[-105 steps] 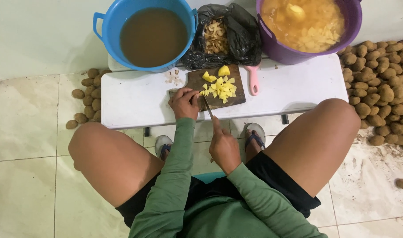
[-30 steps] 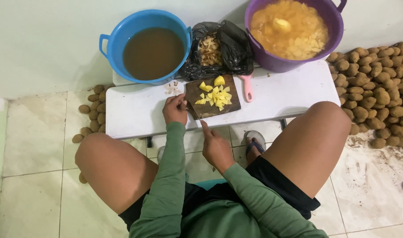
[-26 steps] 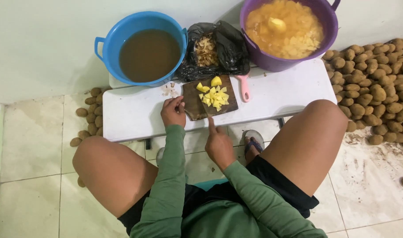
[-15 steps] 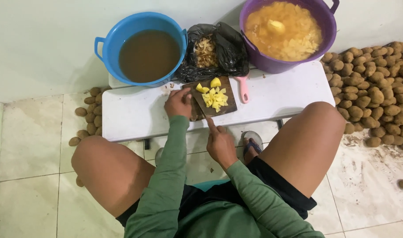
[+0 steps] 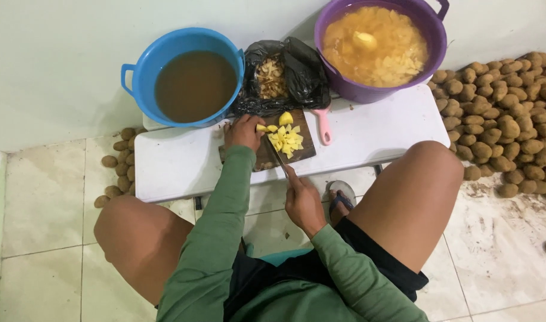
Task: A person is sitting and using a knife to dice a peeled potato on a wooden cutting board.
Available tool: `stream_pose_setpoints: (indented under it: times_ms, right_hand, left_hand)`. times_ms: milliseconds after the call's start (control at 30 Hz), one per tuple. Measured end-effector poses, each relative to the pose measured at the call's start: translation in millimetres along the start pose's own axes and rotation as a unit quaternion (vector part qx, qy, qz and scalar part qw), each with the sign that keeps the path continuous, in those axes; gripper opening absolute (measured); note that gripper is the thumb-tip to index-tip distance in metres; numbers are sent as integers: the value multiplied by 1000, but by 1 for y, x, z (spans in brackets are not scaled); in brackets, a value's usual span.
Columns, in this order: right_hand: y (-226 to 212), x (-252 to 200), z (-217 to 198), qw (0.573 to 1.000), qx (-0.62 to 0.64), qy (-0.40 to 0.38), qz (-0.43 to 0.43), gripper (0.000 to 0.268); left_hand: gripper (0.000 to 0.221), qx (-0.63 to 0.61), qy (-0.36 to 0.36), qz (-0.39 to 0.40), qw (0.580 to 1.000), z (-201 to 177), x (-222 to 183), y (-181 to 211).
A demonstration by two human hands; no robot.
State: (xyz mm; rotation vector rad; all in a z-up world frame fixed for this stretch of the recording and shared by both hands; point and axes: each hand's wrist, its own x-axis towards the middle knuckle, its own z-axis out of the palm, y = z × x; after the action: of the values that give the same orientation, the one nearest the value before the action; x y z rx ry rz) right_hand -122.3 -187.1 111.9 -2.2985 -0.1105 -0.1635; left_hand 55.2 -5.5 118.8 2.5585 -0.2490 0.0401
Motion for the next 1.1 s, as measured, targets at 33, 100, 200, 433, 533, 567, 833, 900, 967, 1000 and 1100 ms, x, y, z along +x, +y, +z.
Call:
stream_pose_setpoints:
  times_ms: [33, 100, 200, 433, 533, 567, 833, 900, 967, 1000, 1100]
  right_hand:
    - [3, 3, 1, 1000, 2, 1, -3, 61]
    - [9, -1, 5, 1000, 8, -2, -2, 58]
    - [-7, -1, -9, 998, 53, -31, 32, 59]
    - [-3, -2, -1, 997, 62, -40, 25, 58]
    - [-2, -1, -2, 996, 67, -40, 30, 59]
    - [-3, -3, -3, 996, 67, -41, 32, 59]
    - [-6, -6, 1, 996, 70, -38, 33, 60]
    - [3, -8, 4, 996, 64, -40, 40, 60]
    - [-5, -6, -4, 996, 70, -40, 46, 60]
    - [-9, -6, -7, 995, 76, -40, 52, 60]
    - [-6, -5, -4, 995, 86, -36, 47, 59]
  left_hand:
    - [21, 2, 3, 0, 1000, 4, 8, -6]
    - [16, 157, -56, -86, 982, 17, 14, -21]
    - [18, 48, -33, -172, 983, 12, 6, -29]
    - [30, -119, -6, -216, 969, 2, -49, -13]
    - [47, -117, -27, -211, 970, 22, -47, -48]
    - [30, -117, -28, -162, 980, 31, -49, -64]
    - [22, -79, -10, -75, 994, 37, -53, -89]
    - [20, -3, 20, -25, 999, 57, -51, -98]
    - [17, 20, 69, -10, 997, 45, -58, -72]
    - [18, 44, 116, 4, 992, 39, -61, -59]
    - [19, 102, 214, 28, 971, 70, -67, -63]
